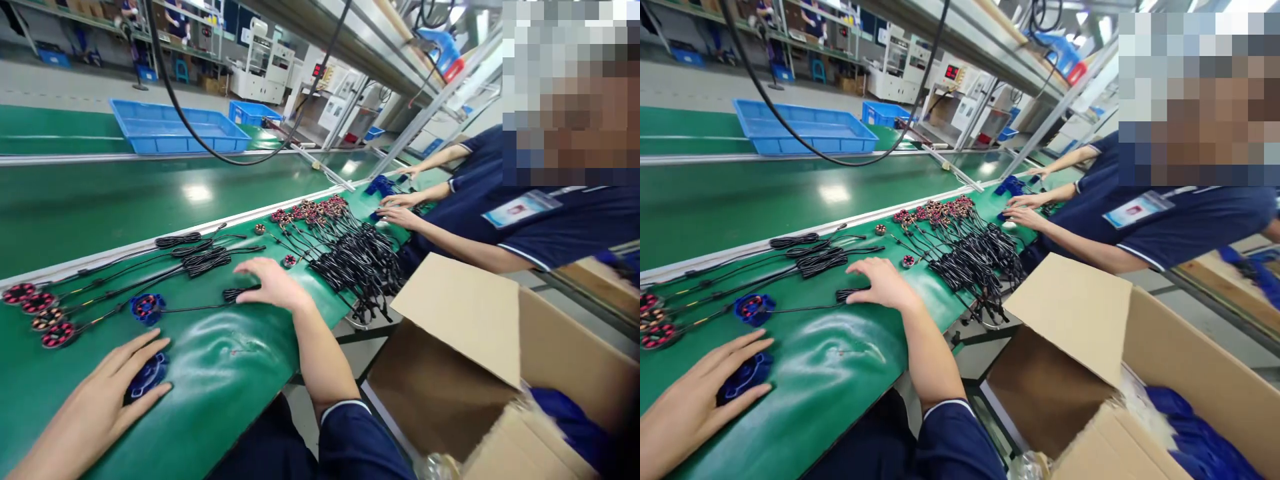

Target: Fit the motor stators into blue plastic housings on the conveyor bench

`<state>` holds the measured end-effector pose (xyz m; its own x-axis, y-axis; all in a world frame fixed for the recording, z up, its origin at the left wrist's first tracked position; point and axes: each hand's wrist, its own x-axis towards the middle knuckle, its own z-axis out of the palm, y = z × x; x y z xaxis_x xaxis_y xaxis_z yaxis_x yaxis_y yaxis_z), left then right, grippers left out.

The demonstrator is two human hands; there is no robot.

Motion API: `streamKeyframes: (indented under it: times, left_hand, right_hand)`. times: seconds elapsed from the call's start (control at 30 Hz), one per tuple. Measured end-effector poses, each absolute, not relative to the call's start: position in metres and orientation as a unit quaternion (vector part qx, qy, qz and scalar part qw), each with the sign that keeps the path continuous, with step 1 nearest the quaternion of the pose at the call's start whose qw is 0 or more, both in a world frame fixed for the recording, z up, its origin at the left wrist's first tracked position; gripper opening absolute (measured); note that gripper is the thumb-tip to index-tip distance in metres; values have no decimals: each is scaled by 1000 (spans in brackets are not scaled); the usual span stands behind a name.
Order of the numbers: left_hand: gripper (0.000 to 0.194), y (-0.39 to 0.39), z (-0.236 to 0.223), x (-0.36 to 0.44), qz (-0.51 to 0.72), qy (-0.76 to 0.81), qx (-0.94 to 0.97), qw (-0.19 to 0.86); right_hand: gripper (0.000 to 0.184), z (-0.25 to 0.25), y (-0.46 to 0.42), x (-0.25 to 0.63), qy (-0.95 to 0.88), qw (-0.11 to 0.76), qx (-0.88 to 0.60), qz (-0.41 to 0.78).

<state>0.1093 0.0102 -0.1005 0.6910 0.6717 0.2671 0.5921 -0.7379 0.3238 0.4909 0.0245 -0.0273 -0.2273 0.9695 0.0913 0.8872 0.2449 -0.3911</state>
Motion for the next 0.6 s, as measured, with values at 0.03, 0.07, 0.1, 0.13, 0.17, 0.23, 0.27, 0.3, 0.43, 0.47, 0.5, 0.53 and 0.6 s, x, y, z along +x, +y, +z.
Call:
streamKeyframes:
  times: [0.03, 0.07, 0.1, 0.13, 0.17, 0.23, 0.27, 0.3, 0.43, 0.47, 0.5, 0.53, 0.6]
  left_hand:
    - [64, 9, -105, 106, 185, 345, 913, 114]
    - [66, 8, -109, 102, 182, 341, 914, 121]
    - [67, 7, -113, 98, 180, 337, 915, 129]
    - [67, 5, -116, 95, 176, 336, 915, 136]
    - [66, 4, -120, 92, 173, 337, 914, 142]
    - [66, 4, -125, 89, 167, 340, 914, 148]
    - [67, 4, -126, 88, 163, 341, 914, 149]
    - [67, 5, -127, 88, 162, 340, 914, 149]
    - [70, 6, -126, 91, 155, 342, 915, 147]
    - [71, 6, -124, 92, 152, 341, 916, 147]
    - [71, 5, -122, 92, 148, 338, 918, 145]
    - [71, 4, -119, 93, 147, 332, 921, 143]
    - [71, 3, -112, 93, 155, 310, 928, 133]
  right_hand:
    - [44, -27, 24, 498, -742, 168, -643, 86]
    - [38, -26, 23, 507, -702, 170, -690, 41]
    - [29, -27, 21, 518, -657, 166, -735, -1]
    - [22, -28, 19, 528, -617, 156, -771, -30]
    - [16, -30, 17, 538, -591, 146, -793, -42]
    - [10, -37, 15, 552, -572, 134, -808, -40]
    - [10, -41, 15, 555, -572, 134, -808, -38]
    - [10, -43, 17, 556, -575, 139, -805, -38]
    - [17, -40, 25, 544, -562, 206, -797, -76]
    - [27, -34, 27, 542, -542, 230, -803, -97]
    - [35, -27, 27, 540, -511, 263, -809, -125]
    - [42, -18, 26, 540, -471, 304, -813, -160]
    - [48, 2, 20, 544, -374, 396, -803, -242]
